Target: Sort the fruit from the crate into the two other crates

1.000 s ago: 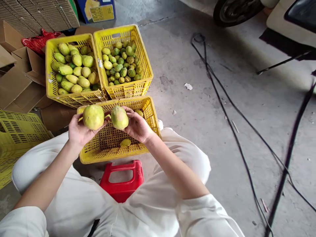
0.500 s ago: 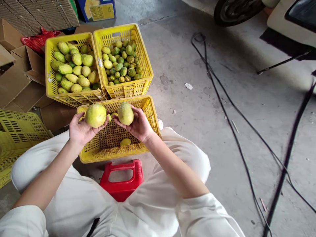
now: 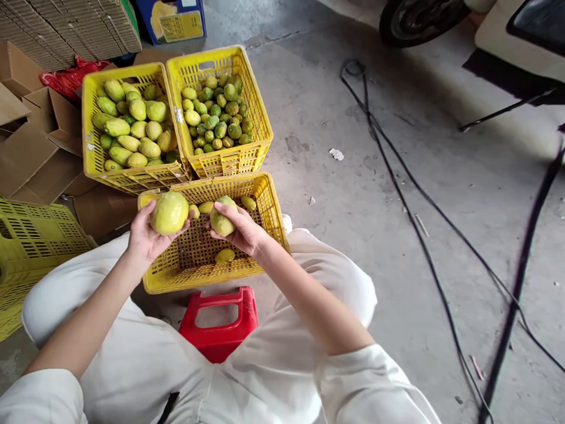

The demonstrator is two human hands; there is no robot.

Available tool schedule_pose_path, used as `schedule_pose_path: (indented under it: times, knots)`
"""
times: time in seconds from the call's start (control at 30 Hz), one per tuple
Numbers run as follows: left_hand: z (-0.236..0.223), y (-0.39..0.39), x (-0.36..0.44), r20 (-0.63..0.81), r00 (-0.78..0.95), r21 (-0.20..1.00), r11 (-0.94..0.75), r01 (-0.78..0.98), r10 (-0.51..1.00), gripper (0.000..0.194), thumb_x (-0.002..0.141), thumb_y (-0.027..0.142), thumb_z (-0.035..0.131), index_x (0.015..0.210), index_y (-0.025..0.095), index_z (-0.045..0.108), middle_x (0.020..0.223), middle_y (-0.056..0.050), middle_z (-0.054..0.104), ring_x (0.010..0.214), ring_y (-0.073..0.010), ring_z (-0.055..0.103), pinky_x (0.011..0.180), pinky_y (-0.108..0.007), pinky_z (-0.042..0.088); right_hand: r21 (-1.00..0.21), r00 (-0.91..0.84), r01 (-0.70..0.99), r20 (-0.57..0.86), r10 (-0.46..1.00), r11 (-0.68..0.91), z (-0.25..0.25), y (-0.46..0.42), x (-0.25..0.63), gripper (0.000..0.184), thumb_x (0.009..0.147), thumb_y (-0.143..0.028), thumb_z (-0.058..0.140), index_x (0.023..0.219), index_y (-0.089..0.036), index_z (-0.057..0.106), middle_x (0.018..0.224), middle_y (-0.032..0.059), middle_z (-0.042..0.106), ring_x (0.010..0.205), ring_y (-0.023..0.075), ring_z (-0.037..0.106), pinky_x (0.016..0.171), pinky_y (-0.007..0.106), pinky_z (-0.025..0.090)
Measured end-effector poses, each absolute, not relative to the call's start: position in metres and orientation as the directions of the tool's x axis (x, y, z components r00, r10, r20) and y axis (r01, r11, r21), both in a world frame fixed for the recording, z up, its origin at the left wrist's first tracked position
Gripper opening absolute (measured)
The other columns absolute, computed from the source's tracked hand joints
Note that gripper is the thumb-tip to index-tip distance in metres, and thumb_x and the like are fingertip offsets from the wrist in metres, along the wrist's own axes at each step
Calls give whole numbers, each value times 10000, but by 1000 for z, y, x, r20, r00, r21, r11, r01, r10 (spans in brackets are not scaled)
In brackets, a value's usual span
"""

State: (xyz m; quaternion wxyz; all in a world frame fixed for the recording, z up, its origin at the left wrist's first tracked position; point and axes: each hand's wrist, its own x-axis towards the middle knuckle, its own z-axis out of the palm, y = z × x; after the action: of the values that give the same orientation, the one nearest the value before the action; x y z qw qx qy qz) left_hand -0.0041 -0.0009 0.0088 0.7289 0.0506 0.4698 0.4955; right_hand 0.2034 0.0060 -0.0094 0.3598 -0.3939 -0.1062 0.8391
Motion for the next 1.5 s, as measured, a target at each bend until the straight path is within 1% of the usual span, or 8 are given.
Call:
schedule_pose_path:
  times: [0.17,0.27,0.43,0.57,0.83,0.93,1.23,1.5]
  knots:
    - [14,-1,-10,-605,138,538,530,-656,784,459,958,512,539,1220,163,680,1158,-172,764,1157,-368,730,815,-461,670,-408,-481,-589,-516,709,-697,2,11,211,253,963,-400,562,1061,-182,646,1017,110,786,1012,281,774,840,452,683]
    - [15,-1,-13,-551,126,570,483,-664,825,365,952,384,575,1254,205,676,1191,-129,759,1185,-356,718,876,-498,657,-412,-466,-638,-466,752,-650,7,13,213,265,950,-294,481,1130,-186,643,1091,112,786,1113,283,743,923,490,655]
    - [5,-3,-16,-446,124,704,433,-563,886,512,732,228,855,1211,262,679,1205,-60,744,1244,-314,680,1015,-460,608,-429,-501,-599,-458,735,-676,-1,13,213,234,953,-425,627,1008,-199,649,862,50,767,726,180,746,587,252,652]
    - [-7,-5,-13,-471,232,718,522,-460,851,657,602,279,951,1196,237,674,1156,-81,755,1245,-348,674,1022,-463,603,-448,-532,-593,-406,743,-669,-6,12,216,272,876,-396,749,1032,-207,630,868,23,759,649,158,723,489,216,612]
    - [0,4,-11,-691,38,529,542,-653,721,202,938,276,546,1066,177,667,1075,-112,764,1189,-320,709,957,-477,636,-437,-436,-688,-389,811,-579,5,15,218,342,894,-221,566,1233,-266,587,1115,37,767,1030,238,765,866,424,670]
    - [3,6,-9,-681,-57,551,460,-696,730,153,952,244,579,1069,208,670,1045,-74,774,1138,-270,731,929,-396,646,-473,-438,-657,-394,808,-587,4,17,220,292,946,-265,595,1238,-251,598,1105,45,769,1051,238,763,928,429,651]
    - [-1,-1,1,-723,49,465,538,-703,689,289,967,381,596,1106,134,657,989,-138,764,1091,-324,749,969,-504,624,-421,-382,-600,-597,705,-681,-15,17,220,137,917,-253,722,974,-211,605,827,5,745,729,164,757,762,319,685]
    - [13,0,-5,-600,26,501,401,-767,799,255,975,308,540,1156,178,663,1177,-147,743,1166,-339,717,918,-485,638,-449,-411,-696,-391,824,-560,-4,19,221,340,818,-135,561,1145,-224,584,998,34,773,1072,244,760,973,453,640]
